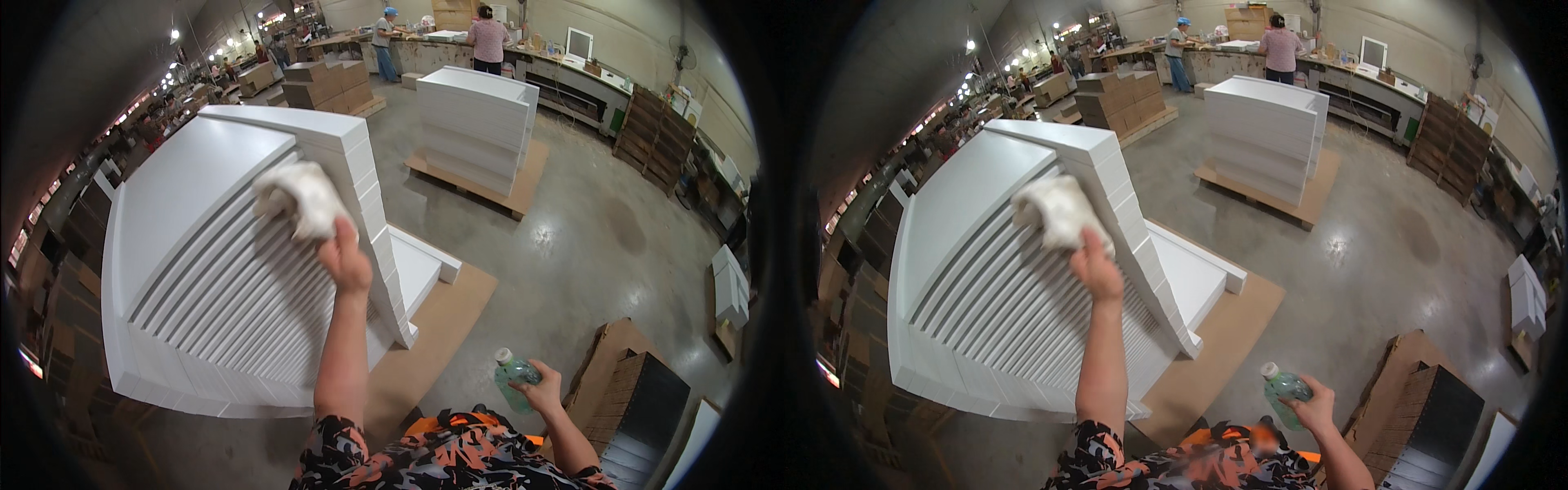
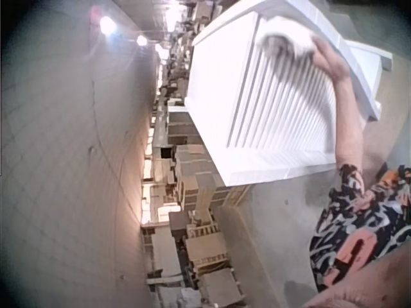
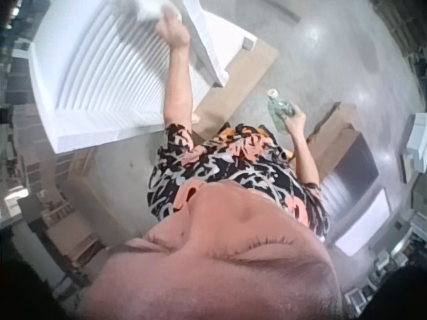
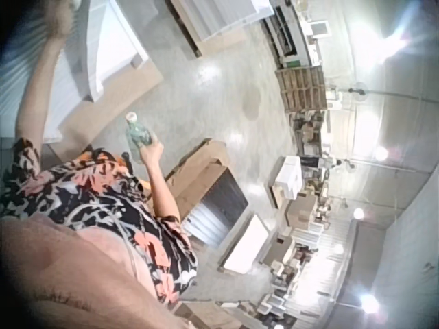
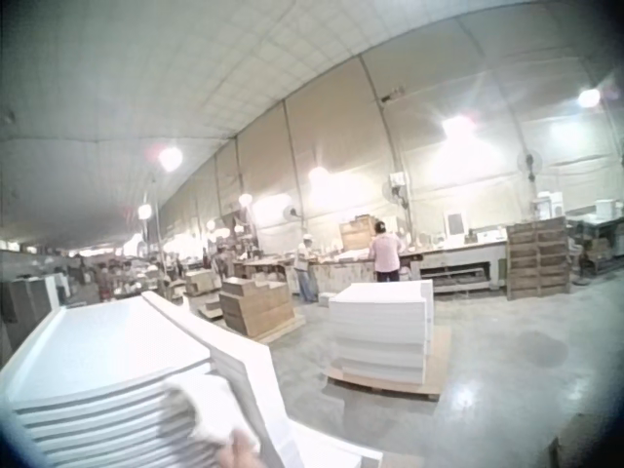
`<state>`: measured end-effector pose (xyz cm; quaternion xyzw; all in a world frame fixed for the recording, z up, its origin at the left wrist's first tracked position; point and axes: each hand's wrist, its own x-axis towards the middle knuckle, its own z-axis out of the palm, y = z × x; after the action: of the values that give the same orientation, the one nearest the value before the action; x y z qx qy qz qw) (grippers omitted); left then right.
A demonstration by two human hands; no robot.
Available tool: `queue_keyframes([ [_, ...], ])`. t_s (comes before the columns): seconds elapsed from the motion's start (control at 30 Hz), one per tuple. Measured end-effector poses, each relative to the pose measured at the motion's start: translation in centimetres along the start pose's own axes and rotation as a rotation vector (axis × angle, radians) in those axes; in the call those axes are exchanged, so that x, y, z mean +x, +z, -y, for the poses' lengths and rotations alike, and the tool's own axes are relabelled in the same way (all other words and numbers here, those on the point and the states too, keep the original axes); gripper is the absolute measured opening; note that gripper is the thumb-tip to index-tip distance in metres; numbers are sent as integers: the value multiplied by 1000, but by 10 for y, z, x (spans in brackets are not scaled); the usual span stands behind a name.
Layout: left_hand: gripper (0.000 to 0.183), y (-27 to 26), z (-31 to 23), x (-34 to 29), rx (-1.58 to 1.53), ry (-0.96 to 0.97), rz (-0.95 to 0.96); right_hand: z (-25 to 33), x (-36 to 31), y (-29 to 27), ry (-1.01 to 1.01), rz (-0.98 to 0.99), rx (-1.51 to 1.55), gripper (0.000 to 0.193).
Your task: The person pours liquid from a bottle onto a cloth and wipes the edges and surfaces of several white furniture panels stacked on a pallet.
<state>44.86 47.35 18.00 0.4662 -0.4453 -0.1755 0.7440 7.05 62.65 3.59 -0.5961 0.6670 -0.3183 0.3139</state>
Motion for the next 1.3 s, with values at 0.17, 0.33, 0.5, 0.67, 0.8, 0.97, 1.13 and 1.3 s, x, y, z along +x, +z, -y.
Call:
queue_keyframes([
  [0.17,46,35,59,10,342,548,-195,-5,-6,-6,30,-158,138,42],
  [0.33,46,17,77,-23,359,477,-81,-18,3,3,125,-150,319,35],
  [0.5,34,21,-14,59,406,452,-45,-6,17,6,74,-126,303,34],
  [0.67,21,24,-3,61,530,634,-201,8,18,16,47,-80,264,34],
  [0.8,29,23,13,1,533,689,-126,-9,17,27,67,-59,419,34],
  [0.97,21,41,-43,67,432,504,-143,-12,18,26,39,-38,347,35],
  [1.13,24,35,2,62,466,572,-266,-4,15,22,46,-83,429,34],
  [1.3,31,23,14,-4,495,630,-129,-15,5,28,132,-60,408,37],
])
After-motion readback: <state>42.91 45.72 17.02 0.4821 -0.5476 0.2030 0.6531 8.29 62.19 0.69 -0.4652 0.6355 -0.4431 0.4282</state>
